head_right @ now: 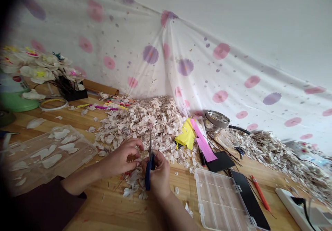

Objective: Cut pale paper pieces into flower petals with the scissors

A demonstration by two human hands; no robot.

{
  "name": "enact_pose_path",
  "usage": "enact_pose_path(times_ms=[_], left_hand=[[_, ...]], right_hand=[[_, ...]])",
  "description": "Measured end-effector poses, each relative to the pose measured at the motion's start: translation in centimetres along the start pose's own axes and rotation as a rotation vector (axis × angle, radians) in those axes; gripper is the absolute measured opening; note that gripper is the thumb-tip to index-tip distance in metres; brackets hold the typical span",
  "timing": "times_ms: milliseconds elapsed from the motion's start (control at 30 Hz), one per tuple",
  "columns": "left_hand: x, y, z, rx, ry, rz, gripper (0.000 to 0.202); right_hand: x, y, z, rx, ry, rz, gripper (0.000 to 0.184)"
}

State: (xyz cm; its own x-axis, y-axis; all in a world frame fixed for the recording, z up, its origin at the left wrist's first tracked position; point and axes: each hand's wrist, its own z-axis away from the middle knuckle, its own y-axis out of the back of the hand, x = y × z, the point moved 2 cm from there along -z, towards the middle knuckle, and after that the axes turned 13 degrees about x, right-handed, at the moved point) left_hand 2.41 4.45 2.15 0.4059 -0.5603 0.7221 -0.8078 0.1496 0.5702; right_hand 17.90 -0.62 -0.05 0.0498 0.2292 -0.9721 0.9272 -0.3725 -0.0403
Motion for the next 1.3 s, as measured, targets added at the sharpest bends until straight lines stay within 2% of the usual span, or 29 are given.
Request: enact_pose_path(times_ms=[233, 400, 733, 967, 1033, 1133, 1300], left_hand=[[0.0, 0.4, -0.2, 0.028, 0.134, 0.232, 0.004], [-0.3, 0.1, -0.1, 0.058, 0.235, 0.358, 0.008], [-0.4, 0.0, -0.2, 0.040, 0.296, 0.423, 0.011], [-0.9, -0.1, 0.1, 0.239, 0.528, 0.583, 0.018], [-0.9, -0.3, 0.2, 0.266, 0.529, 0.578, 0.017], [-0.7, -0.6, 0.2, 0.243, 0.476, 0.528, 0.014], [-0.3, -1.0, 0.3, 0.188, 0.455, 0.502, 0.012]], right_hand=[[-0.3, -0.1, 0.1, 0.035, -0.004, -0.016, 0.032], [-0.7, -0.2, 0.5, 0.022, -0.002, -0.002, 0.027], [0.0, 0.3, 0.3, 0.114, -0.016, -0.081, 0.037], [0.7, 0.5, 0.0, 0.056, -0.068, -0.116, 0.042], [0.7, 0.4, 0.0, 0.048, -0.089, -0.133, 0.044], [0.4, 0.1, 0.2, 0.052, -0.101, -0.120, 0.048], [-0.2, -0.1, 0.4, 0.066, -0.040, -0.033, 0.040]])
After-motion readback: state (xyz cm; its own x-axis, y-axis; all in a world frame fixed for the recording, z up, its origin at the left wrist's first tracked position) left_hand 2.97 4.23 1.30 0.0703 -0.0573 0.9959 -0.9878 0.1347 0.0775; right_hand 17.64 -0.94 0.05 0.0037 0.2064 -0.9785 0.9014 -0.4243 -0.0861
